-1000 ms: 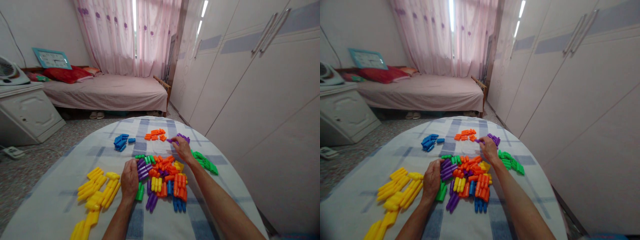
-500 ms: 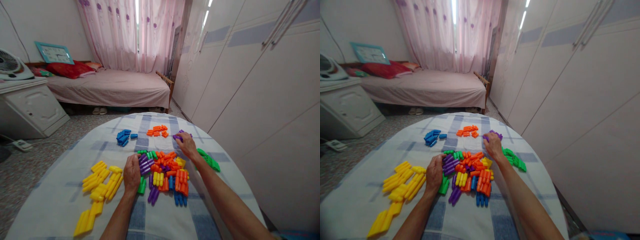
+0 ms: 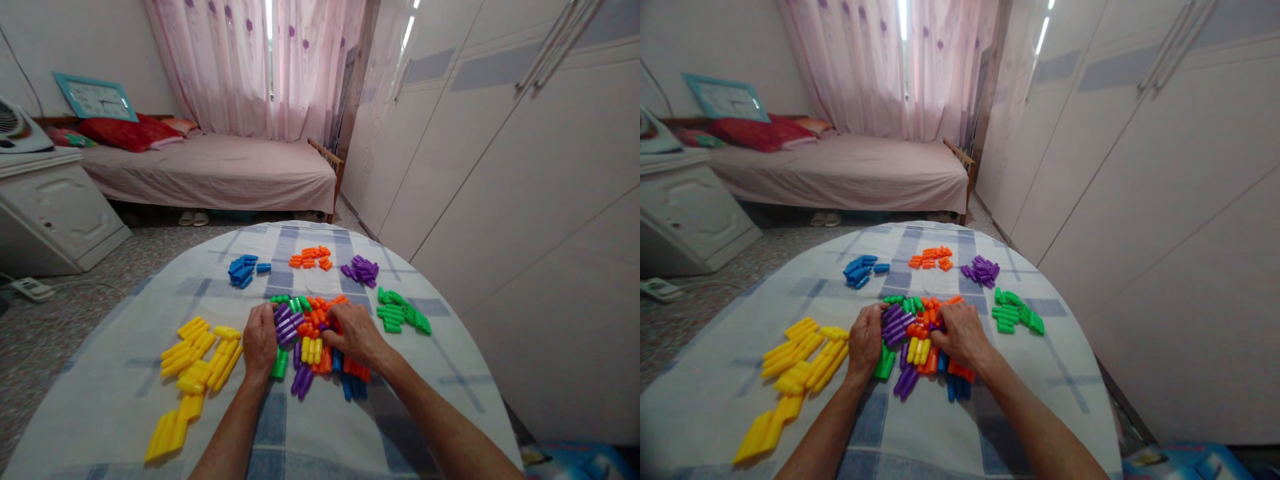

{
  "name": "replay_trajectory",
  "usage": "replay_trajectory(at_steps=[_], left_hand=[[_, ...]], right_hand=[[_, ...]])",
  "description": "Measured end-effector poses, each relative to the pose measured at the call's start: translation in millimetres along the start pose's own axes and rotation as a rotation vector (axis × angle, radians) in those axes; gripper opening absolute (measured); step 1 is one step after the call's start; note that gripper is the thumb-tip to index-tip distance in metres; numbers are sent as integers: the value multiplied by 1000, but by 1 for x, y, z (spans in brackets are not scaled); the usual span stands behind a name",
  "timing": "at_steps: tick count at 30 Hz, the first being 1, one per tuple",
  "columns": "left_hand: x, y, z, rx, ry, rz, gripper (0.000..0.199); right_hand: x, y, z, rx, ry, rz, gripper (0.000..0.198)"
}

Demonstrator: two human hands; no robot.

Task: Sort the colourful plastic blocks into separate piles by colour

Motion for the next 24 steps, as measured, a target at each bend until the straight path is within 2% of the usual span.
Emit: replay_trajectory(at_steps=[3, 9, 13, 16, 19, 24], left_hand=[[0, 1, 0, -6, -9, -13, 40], [0, 1, 0, -19, 2, -23, 42], [0, 1, -1, -14, -12, -21, 42], [1, 0, 0, 2, -11, -15, 41], [1, 0, 0, 7, -1, -10, 41], [1, -2, -2, 10, 3, 13, 40]], right_hand=[[3, 2, 5, -37, 43, 27, 7], [9, 1, 4, -74, 67, 63, 22], [9, 1, 7, -59, 139, 62, 17], [11, -4, 16, -79, 194, 92, 26], [14, -8, 33, -239, 250, 118, 30], [5, -4, 74, -600, 291, 180, 23]])
Point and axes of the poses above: each hand's wrist, its own x-axis away from the middle knuckle, its own y-axis out of the palm, z = x × y, the point moved 9 cm from there along -x, towards the middle knuckle, and after that the axes turned 15 degrees about x, right-handed, at the moved point
